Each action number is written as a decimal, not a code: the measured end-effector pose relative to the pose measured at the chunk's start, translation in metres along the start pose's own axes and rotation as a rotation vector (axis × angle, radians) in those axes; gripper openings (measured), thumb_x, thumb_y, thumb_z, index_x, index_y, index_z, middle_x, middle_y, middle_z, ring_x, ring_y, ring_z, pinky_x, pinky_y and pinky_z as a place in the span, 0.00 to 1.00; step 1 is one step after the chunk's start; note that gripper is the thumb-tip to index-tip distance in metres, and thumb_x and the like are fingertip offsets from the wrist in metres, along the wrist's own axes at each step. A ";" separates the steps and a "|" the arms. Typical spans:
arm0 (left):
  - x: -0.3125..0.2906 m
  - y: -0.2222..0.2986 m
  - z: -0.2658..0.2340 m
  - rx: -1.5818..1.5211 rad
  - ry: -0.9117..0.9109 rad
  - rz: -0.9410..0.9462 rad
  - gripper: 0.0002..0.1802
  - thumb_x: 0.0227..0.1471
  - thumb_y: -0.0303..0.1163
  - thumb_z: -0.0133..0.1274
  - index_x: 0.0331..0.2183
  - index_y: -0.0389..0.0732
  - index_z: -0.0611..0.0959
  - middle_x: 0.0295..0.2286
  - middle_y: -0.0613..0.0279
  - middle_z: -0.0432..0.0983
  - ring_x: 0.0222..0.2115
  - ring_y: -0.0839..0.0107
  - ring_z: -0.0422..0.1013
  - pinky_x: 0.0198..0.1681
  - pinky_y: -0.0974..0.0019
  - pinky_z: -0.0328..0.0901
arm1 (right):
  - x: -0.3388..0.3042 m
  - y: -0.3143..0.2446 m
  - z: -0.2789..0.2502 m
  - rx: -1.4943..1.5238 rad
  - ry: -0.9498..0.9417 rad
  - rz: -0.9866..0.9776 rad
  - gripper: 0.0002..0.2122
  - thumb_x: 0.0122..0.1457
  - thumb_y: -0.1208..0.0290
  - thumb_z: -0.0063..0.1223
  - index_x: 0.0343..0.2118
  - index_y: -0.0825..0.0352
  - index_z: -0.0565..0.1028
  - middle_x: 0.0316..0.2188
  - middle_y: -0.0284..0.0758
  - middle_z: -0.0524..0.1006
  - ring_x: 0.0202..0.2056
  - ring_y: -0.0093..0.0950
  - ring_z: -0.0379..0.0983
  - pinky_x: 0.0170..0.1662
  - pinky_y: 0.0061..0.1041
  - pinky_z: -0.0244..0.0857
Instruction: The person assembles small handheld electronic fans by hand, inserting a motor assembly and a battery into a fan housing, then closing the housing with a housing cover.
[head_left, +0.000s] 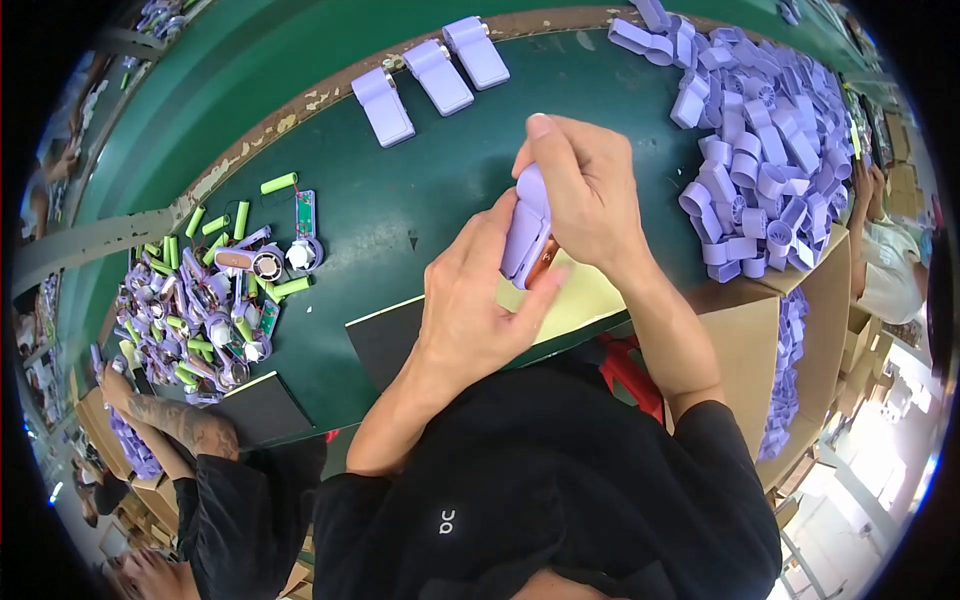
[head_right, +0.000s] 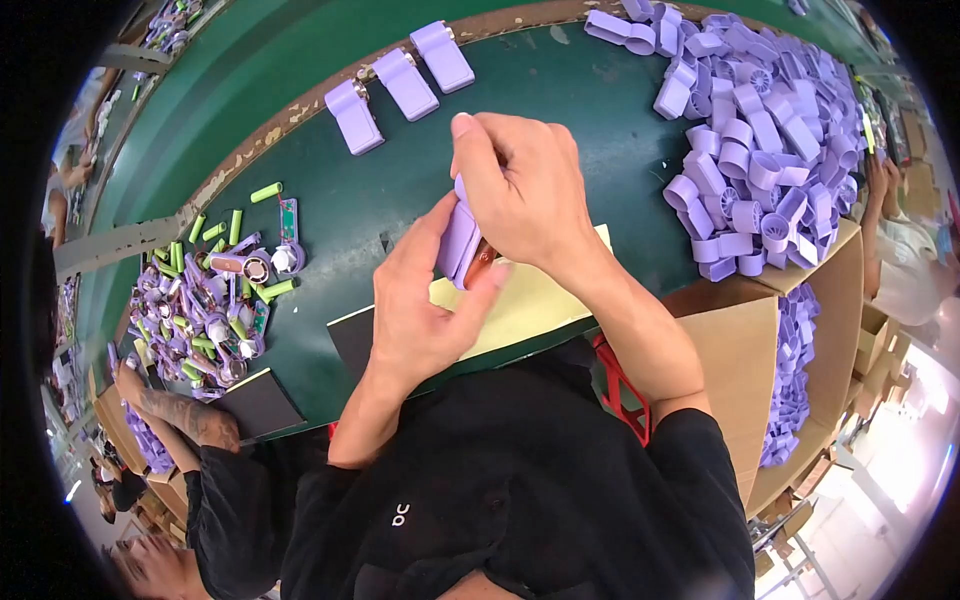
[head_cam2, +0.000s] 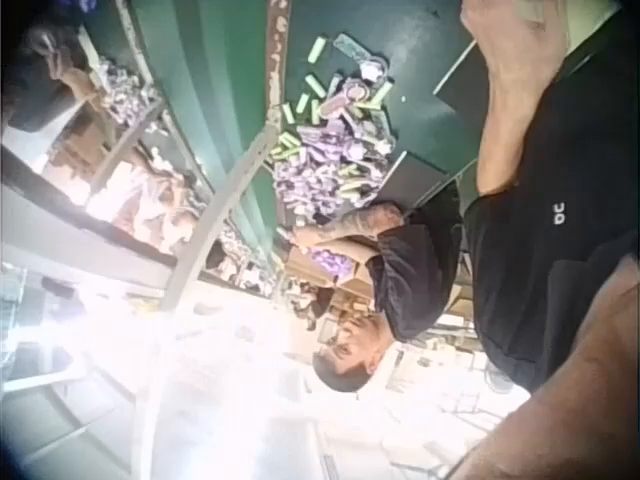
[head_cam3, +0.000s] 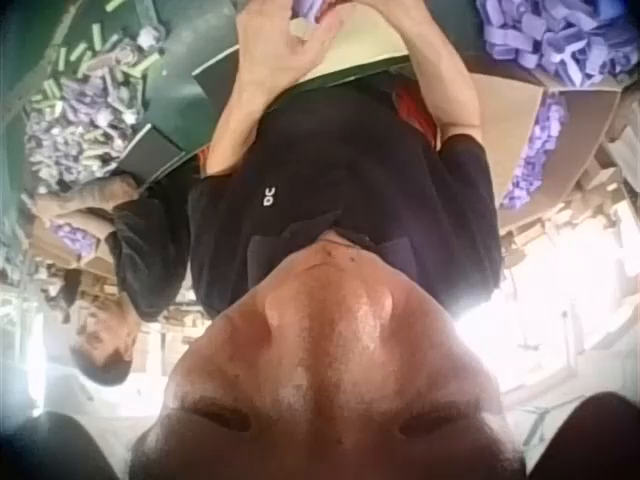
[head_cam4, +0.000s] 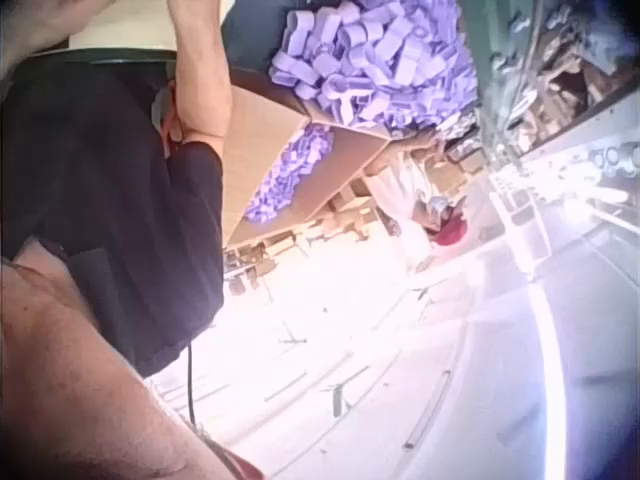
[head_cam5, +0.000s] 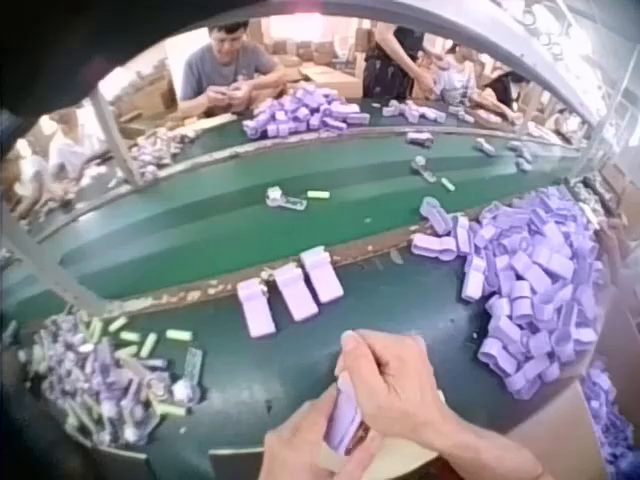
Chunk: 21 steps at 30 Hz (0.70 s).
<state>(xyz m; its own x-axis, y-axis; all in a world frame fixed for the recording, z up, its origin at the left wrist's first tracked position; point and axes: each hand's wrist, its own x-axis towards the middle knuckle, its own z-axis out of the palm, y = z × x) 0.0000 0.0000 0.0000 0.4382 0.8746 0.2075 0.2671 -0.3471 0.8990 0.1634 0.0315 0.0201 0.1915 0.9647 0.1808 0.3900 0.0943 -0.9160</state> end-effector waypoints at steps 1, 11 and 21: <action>0.000 0.002 0.001 0.036 0.019 0.014 0.34 0.50 0.31 0.67 0.55 0.26 0.75 0.39 0.43 0.81 0.36 0.50 0.81 0.37 0.59 0.76 | 0.001 0.000 0.000 0.005 -0.049 0.054 0.23 0.71 0.59 0.47 0.22 0.71 0.75 0.13 0.30 0.66 0.19 0.19 0.60 0.23 0.27 0.53; -0.001 -0.005 0.001 -0.045 0.018 0.016 0.29 0.52 0.26 0.64 0.53 0.23 0.75 0.38 0.40 0.81 0.35 0.50 0.82 0.39 0.60 0.75 | -0.002 0.003 0.002 -0.153 -0.045 0.015 0.20 0.68 0.64 0.49 0.21 0.72 0.74 0.11 0.33 0.66 0.16 0.22 0.60 0.22 0.28 0.53; -0.005 -0.025 -0.007 -0.573 -0.054 -0.316 0.24 0.60 0.29 0.60 0.54 0.25 0.76 0.43 0.44 0.82 0.43 0.60 0.82 0.50 0.61 0.75 | -0.009 -0.004 0.004 0.115 -0.145 0.140 0.15 0.67 0.61 0.52 0.30 0.71 0.75 0.22 0.39 0.75 0.24 0.32 0.71 0.29 0.32 0.64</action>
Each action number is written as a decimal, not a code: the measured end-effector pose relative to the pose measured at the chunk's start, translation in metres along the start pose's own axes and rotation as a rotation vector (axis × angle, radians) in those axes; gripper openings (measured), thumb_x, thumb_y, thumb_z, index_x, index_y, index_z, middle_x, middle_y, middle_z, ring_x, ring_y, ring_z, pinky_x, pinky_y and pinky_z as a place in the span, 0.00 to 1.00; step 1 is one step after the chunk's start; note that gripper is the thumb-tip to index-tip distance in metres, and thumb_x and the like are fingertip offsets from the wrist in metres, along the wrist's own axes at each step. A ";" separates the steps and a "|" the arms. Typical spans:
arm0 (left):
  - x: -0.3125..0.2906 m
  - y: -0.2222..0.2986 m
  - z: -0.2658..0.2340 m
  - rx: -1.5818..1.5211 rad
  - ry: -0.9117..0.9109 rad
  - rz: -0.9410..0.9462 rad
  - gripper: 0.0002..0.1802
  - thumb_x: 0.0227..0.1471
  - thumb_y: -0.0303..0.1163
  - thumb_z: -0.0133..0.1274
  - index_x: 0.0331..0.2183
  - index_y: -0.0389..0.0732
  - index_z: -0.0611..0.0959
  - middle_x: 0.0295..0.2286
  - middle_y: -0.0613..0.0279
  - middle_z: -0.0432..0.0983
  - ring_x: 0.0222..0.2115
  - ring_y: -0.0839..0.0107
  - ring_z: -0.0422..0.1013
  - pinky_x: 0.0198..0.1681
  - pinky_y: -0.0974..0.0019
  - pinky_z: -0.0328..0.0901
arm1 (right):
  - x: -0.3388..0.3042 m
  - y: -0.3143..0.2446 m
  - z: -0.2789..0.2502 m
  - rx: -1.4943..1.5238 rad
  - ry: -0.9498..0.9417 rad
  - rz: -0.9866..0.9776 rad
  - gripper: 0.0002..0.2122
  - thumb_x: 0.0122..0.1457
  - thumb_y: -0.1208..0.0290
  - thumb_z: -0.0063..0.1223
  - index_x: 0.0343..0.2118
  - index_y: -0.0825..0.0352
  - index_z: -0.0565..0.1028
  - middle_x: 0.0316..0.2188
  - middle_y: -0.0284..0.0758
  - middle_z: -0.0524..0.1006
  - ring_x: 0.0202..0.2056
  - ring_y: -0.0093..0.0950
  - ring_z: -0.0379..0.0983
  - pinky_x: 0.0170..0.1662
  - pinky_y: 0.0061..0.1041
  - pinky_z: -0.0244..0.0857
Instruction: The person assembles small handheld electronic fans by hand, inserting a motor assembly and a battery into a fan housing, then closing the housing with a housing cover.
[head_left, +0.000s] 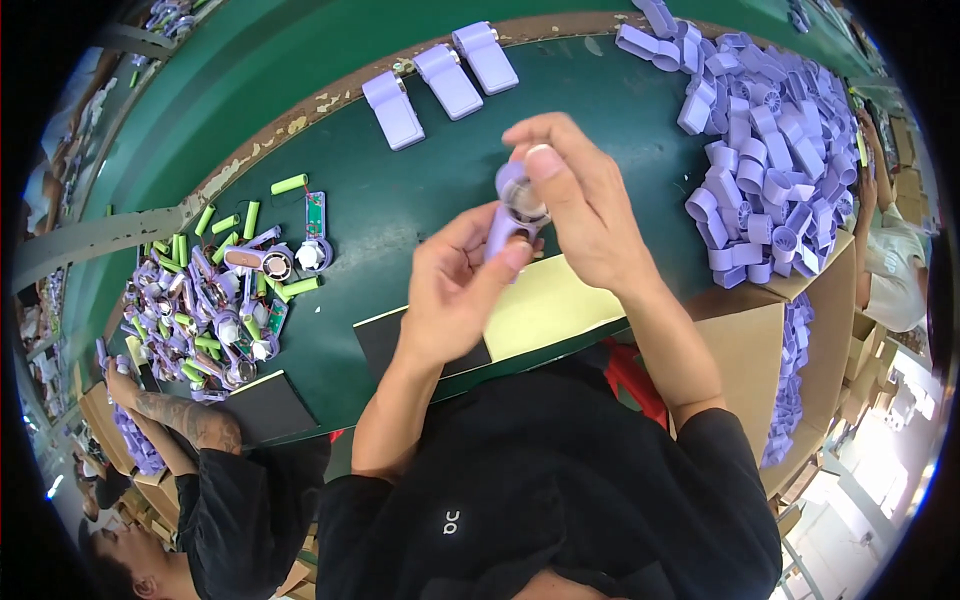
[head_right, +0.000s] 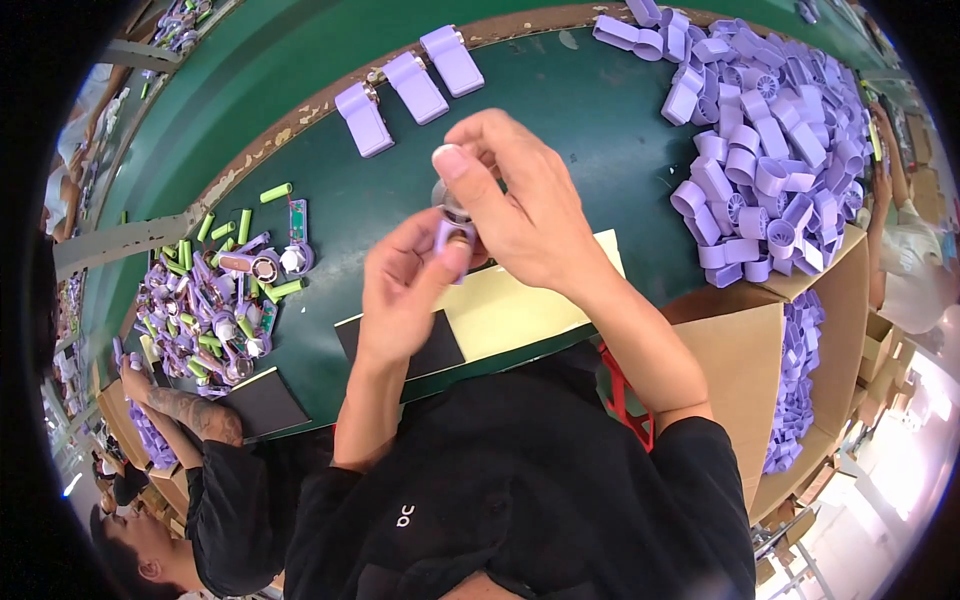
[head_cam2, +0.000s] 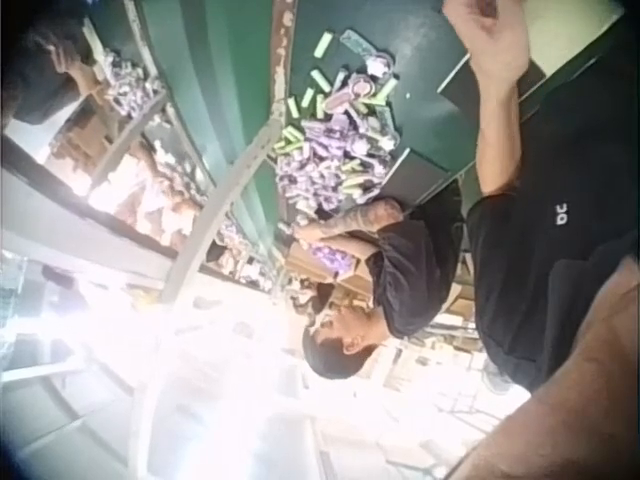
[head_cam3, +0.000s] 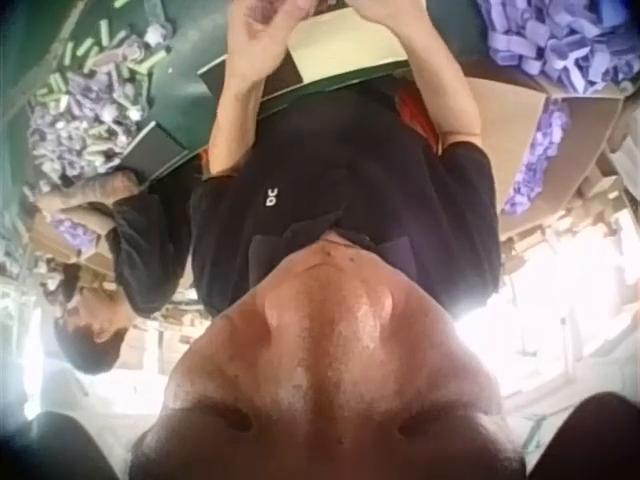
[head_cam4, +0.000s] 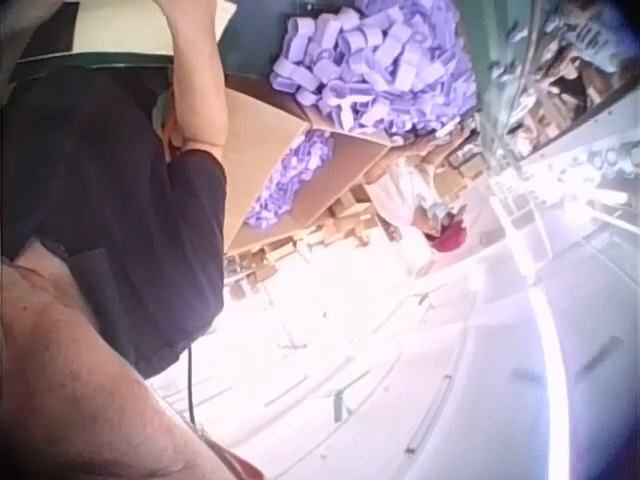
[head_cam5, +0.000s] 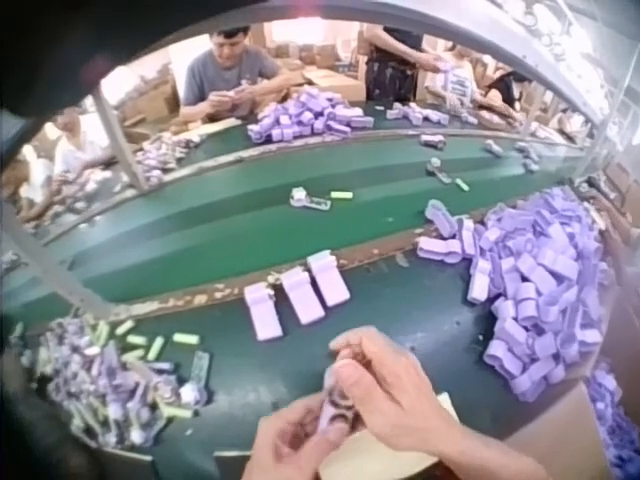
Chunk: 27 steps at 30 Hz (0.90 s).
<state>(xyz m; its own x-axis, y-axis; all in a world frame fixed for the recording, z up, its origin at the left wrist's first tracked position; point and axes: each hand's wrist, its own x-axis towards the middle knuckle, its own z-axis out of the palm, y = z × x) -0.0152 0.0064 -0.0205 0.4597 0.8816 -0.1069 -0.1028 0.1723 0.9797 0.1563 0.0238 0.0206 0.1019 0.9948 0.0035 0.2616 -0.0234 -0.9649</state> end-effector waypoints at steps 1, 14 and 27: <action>0.002 0.000 -0.007 -0.311 -0.016 -0.053 0.24 0.62 0.31 0.58 0.55 0.27 0.76 0.45 0.43 0.81 0.44 0.58 0.81 0.52 0.59 0.74 | 0.000 0.004 0.000 -0.016 0.072 -0.108 0.16 0.68 0.59 0.51 0.37 0.71 0.76 0.27 0.39 0.76 0.29 0.31 0.73 0.35 0.31 0.66; 0.010 -0.004 -0.025 -1.072 -0.144 0.055 0.36 0.67 0.43 0.51 0.63 0.22 0.63 0.54 0.31 0.73 0.51 0.46 0.77 0.56 0.51 0.74 | -0.025 0.009 -0.010 -0.106 0.026 0.051 0.21 0.75 0.57 0.38 0.48 0.72 0.77 0.38 0.39 0.79 0.44 0.28 0.74 0.52 0.29 0.65; 0.012 0.002 -0.021 -1.161 -0.324 -0.020 0.33 0.67 0.40 0.52 0.61 0.23 0.67 0.51 0.34 0.76 0.49 0.51 0.79 0.53 0.54 0.76 | -0.027 0.007 -0.012 -0.054 0.086 -0.069 0.15 0.72 0.63 0.48 0.42 0.72 0.77 0.32 0.37 0.77 0.35 0.27 0.74 0.42 0.28 0.67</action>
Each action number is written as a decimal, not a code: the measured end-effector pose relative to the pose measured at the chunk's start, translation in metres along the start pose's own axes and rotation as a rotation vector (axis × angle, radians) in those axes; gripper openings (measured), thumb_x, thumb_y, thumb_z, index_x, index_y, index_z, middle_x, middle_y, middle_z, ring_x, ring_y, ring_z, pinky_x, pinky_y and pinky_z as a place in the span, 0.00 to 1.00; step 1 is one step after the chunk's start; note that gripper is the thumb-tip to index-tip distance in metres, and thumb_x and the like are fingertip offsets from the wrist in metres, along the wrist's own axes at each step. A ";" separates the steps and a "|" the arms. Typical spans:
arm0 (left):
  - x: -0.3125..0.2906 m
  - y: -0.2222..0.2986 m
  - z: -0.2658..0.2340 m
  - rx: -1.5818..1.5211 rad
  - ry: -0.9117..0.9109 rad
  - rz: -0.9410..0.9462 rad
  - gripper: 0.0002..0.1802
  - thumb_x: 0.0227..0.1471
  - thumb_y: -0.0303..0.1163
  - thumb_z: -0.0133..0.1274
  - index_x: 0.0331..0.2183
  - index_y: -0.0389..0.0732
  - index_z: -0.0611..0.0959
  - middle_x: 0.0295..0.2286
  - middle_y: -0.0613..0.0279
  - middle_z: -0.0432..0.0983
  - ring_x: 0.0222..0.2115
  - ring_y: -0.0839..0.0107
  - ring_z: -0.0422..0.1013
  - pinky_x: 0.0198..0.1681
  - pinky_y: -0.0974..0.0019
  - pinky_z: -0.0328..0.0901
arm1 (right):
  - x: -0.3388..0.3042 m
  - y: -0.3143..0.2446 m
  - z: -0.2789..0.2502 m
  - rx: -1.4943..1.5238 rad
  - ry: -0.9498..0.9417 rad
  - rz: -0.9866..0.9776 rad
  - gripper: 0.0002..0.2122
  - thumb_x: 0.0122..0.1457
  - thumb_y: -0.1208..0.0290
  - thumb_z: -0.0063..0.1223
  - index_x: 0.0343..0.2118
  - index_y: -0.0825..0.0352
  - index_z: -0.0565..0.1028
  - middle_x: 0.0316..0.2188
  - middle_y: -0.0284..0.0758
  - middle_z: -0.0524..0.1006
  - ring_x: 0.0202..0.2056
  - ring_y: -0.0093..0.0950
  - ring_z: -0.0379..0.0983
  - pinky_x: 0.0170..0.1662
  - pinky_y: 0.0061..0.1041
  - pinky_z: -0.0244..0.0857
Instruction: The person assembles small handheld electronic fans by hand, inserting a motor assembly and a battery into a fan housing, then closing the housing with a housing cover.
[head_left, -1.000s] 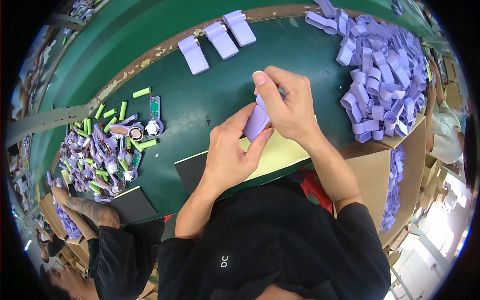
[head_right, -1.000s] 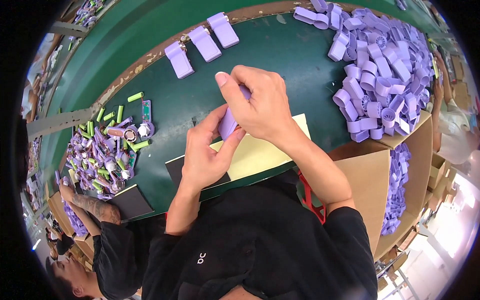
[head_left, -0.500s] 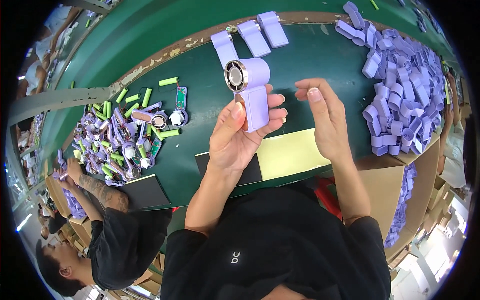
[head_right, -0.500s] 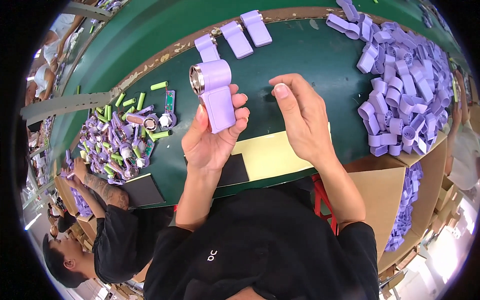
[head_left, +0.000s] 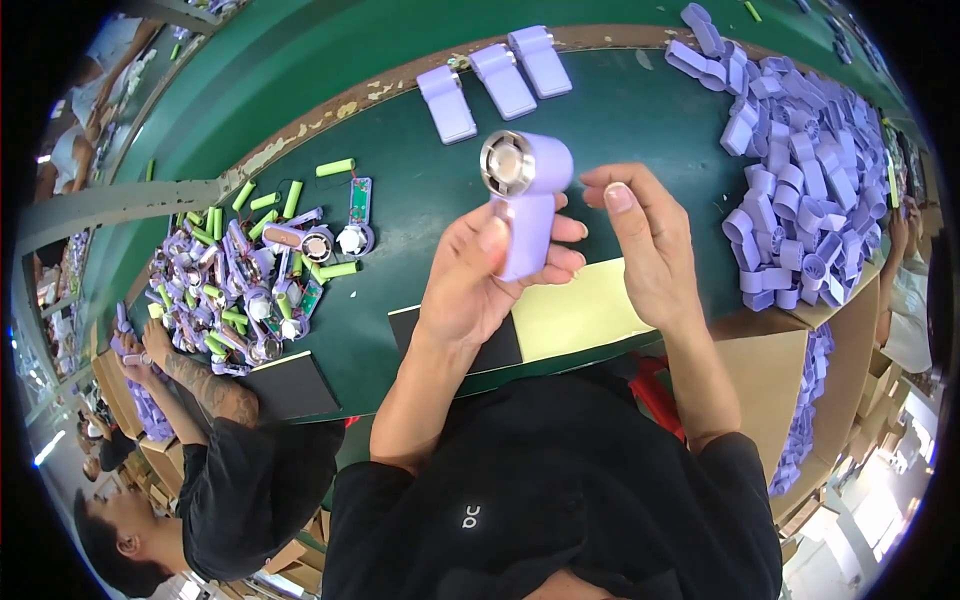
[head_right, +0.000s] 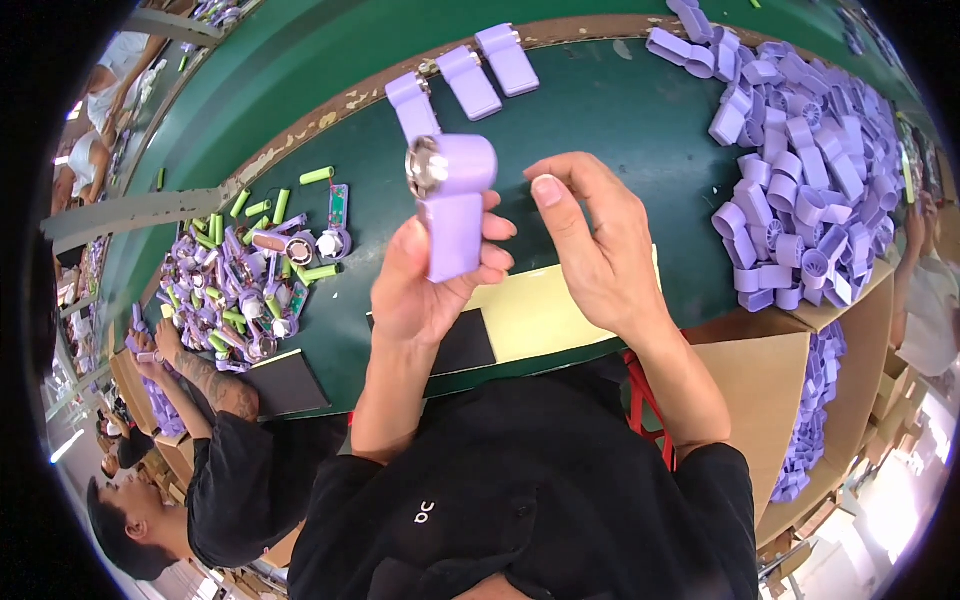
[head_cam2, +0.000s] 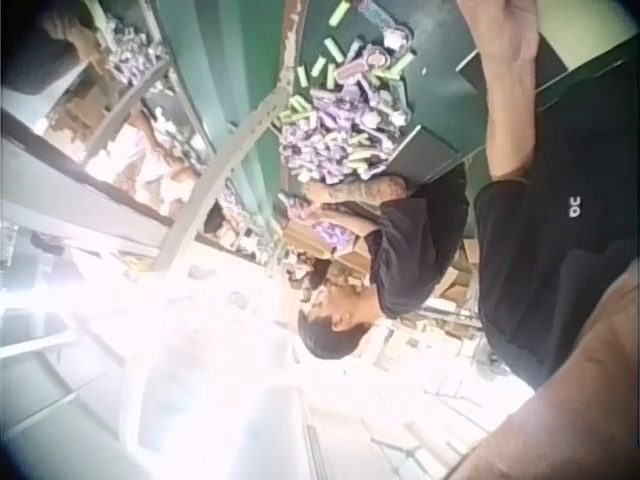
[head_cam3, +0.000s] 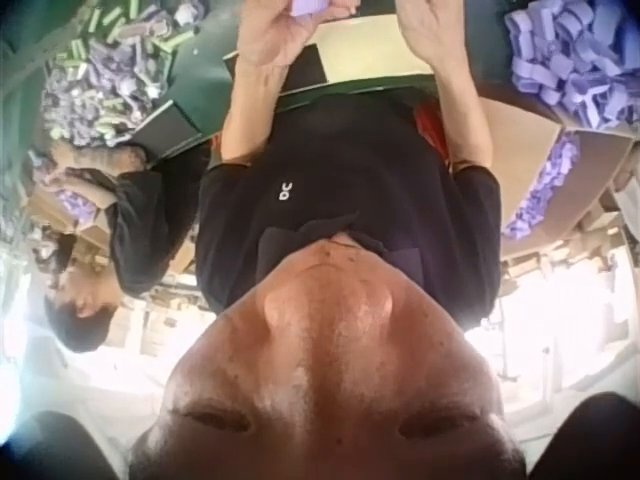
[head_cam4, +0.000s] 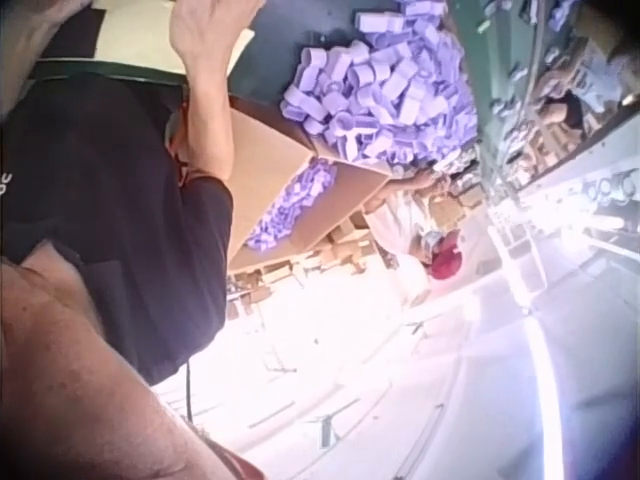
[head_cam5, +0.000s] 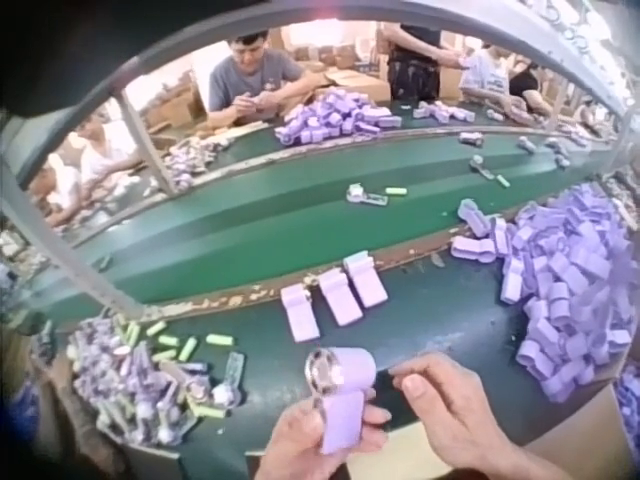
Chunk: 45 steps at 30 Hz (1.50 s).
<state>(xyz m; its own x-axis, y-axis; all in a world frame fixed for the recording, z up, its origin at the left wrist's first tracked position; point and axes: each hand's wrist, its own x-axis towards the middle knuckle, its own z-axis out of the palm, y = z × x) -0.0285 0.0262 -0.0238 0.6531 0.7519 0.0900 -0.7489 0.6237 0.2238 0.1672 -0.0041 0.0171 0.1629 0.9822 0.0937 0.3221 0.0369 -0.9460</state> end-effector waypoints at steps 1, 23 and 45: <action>0.000 -0.002 0.010 0.334 0.112 -0.039 0.30 0.65 0.36 0.55 0.59 0.24 0.69 0.50 0.38 0.77 0.47 0.56 0.79 0.53 0.58 0.75 | 0.000 -0.002 -0.003 0.019 0.012 -0.019 0.14 0.72 0.63 0.48 0.42 0.72 0.77 0.33 0.38 0.78 0.35 0.27 0.74 0.41 0.28 0.68; -0.012 -0.030 0.039 1.215 0.237 -0.097 0.26 0.55 0.22 0.63 0.54 0.26 0.75 0.38 0.56 0.83 0.41 0.73 0.80 0.51 0.66 0.73 | 0.012 -0.007 0.001 -0.138 -0.008 -0.070 0.31 0.74 0.51 0.32 0.21 0.72 0.75 0.14 0.40 0.72 0.17 0.35 0.68 0.24 0.34 0.61; 0.003 0.016 0.018 0.833 0.371 0.023 0.31 0.60 0.32 0.59 0.59 0.27 0.70 0.51 0.38 0.77 0.48 0.53 0.80 0.52 0.56 0.75 | -0.004 0.019 -0.037 0.000 -0.077 0.203 0.39 0.74 0.41 0.19 0.35 0.76 0.77 0.28 0.39 0.76 0.34 0.29 0.71 0.44 0.30 0.66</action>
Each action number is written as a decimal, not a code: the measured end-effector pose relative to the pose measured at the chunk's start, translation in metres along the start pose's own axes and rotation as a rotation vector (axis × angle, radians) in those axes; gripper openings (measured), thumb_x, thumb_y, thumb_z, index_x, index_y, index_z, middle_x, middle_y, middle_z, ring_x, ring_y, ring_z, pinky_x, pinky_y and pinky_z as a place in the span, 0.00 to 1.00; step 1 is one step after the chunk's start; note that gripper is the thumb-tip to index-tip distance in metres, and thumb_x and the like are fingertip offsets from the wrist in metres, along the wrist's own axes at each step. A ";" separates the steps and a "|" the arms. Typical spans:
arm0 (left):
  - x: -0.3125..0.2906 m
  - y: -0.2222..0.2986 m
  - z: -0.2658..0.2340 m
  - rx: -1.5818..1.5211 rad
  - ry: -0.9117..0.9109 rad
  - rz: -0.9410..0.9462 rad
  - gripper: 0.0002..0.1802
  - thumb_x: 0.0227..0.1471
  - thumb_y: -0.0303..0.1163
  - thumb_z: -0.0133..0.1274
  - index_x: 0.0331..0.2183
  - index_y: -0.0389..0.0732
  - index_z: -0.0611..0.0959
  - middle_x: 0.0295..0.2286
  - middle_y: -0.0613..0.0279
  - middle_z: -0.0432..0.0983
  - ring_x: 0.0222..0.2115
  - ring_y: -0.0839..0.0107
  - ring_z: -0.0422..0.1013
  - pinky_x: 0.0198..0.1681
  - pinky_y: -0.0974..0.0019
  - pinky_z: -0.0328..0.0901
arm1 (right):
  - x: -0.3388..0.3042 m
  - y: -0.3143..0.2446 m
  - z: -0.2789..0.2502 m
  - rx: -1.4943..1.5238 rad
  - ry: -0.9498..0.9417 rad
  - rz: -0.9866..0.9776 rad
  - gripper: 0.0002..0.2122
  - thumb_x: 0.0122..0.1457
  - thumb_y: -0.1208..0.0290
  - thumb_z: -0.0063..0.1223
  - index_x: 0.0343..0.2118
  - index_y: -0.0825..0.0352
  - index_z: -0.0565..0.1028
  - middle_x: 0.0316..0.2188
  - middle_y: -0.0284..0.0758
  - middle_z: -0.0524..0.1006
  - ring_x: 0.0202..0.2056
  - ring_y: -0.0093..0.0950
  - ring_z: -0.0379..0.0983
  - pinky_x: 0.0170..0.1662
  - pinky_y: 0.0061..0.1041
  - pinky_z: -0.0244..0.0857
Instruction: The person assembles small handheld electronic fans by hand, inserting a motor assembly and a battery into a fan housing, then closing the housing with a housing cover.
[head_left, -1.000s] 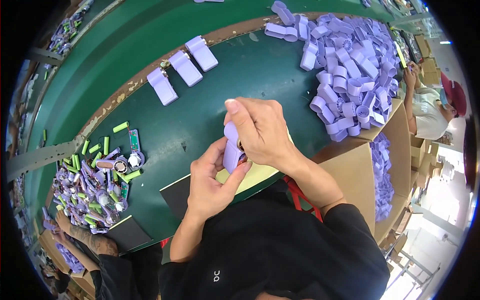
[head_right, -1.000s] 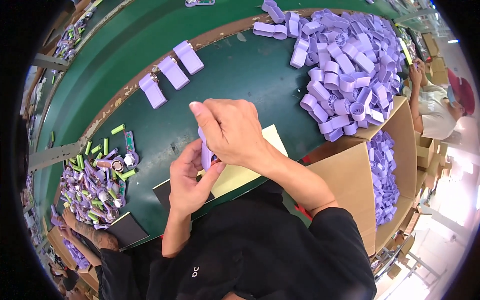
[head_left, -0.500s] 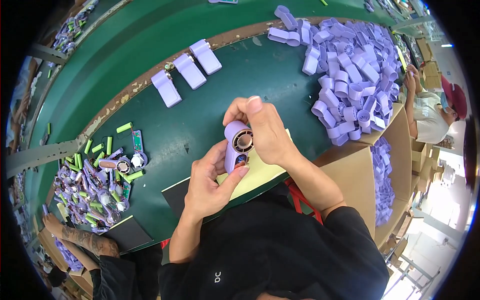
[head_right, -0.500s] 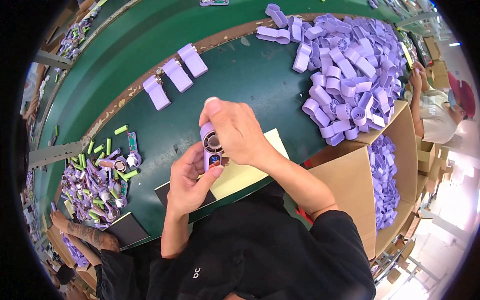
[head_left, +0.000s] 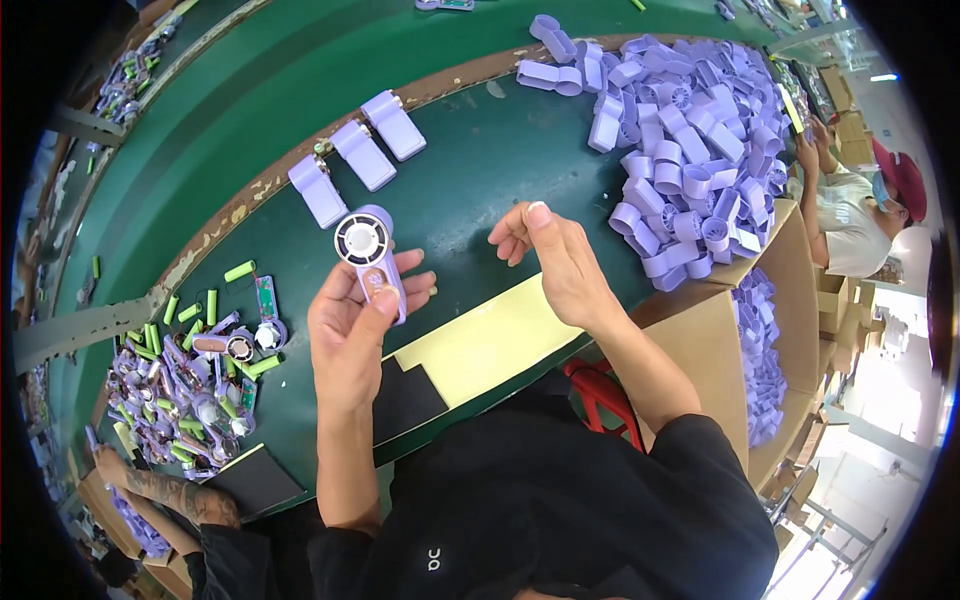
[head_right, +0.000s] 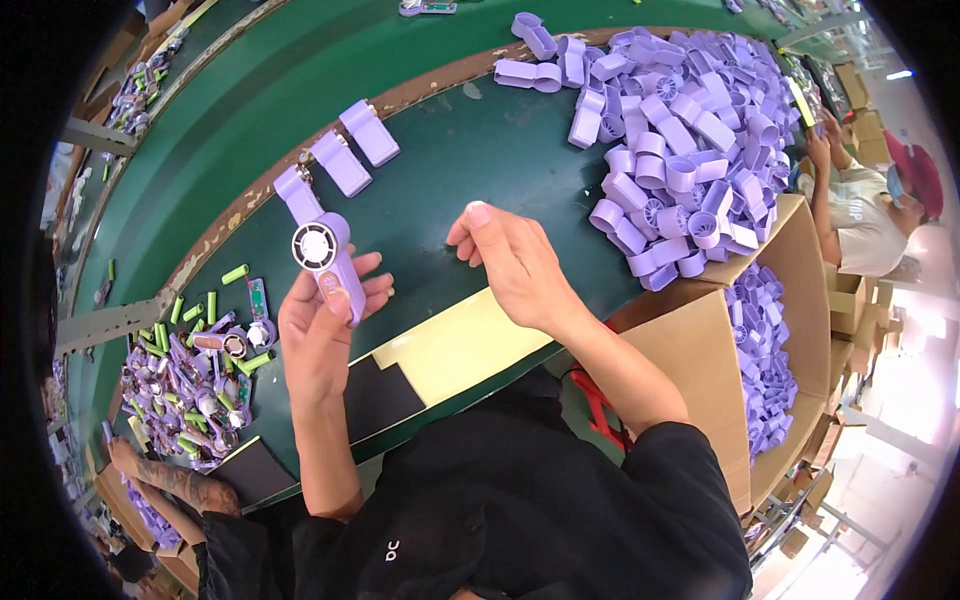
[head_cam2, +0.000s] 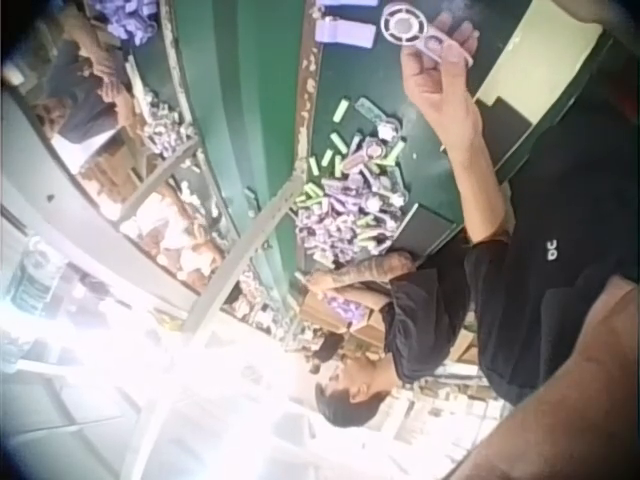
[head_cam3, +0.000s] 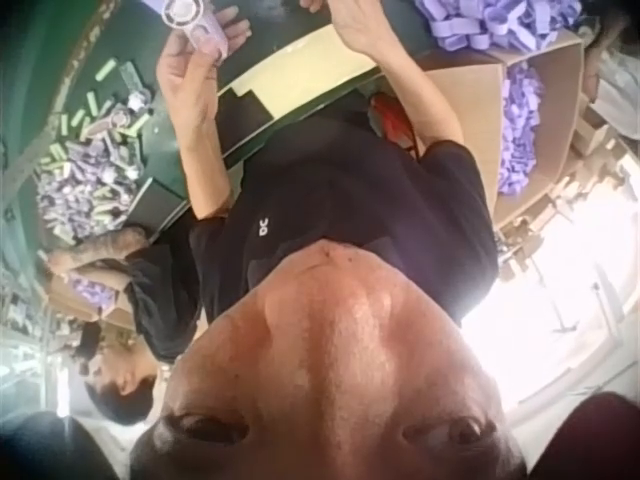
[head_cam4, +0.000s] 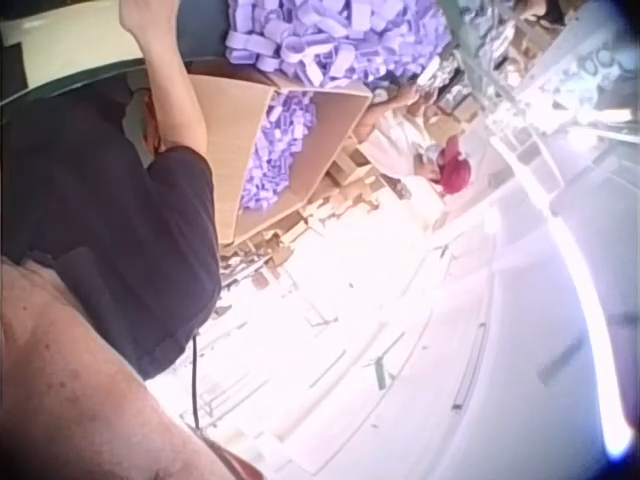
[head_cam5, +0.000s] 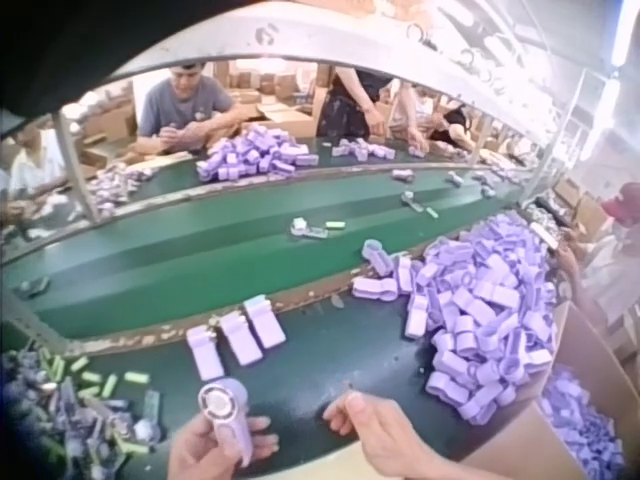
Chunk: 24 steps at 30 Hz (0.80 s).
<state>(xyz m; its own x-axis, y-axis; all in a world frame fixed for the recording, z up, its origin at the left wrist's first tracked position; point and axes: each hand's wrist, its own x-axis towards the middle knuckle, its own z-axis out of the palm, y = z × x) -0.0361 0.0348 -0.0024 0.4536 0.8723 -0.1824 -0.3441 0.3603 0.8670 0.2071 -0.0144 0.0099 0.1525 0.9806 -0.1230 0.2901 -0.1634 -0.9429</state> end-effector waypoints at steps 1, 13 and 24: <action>0.003 0.001 -0.003 0.019 0.020 0.012 0.31 0.60 0.33 0.58 0.59 0.27 0.71 0.52 0.39 0.77 0.48 0.52 0.79 0.53 0.55 0.75 | -0.002 0.003 0.000 -0.014 -0.004 -0.001 0.36 0.75 0.44 0.22 0.35 0.75 0.77 0.28 0.39 0.76 0.33 0.29 0.72 0.43 0.30 0.67; 0.208 0.098 -0.130 0.755 0.352 0.244 0.23 0.56 0.37 0.66 0.45 0.29 0.82 0.38 0.54 0.83 0.37 0.67 0.81 0.46 0.66 0.75 | -0.014 0.024 0.006 -0.277 -0.002 0.043 0.18 0.71 0.61 0.46 0.33 0.74 0.75 0.26 0.44 0.76 0.29 0.40 0.74 0.37 0.35 0.67; 0.384 0.111 -0.191 1.691 0.713 0.199 0.33 0.52 0.59 0.56 0.44 0.39 0.88 0.44 0.43 0.83 0.46 0.44 0.79 0.51 0.49 0.73 | 0.001 0.010 0.029 -0.434 -0.027 -0.080 0.06 0.60 0.76 0.61 0.30 0.71 0.75 0.25 0.39 0.76 0.27 0.36 0.74 0.32 0.32 0.68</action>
<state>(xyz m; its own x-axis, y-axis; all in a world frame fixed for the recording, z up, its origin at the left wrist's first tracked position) -0.0571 0.4732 -0.0645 -0.0325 0.9748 0.2208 0.9536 -0.0359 0.2988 0.1831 -0.0120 -0.0088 0.0900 0.9936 -0.0684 0.6709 -0.1112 -0.7332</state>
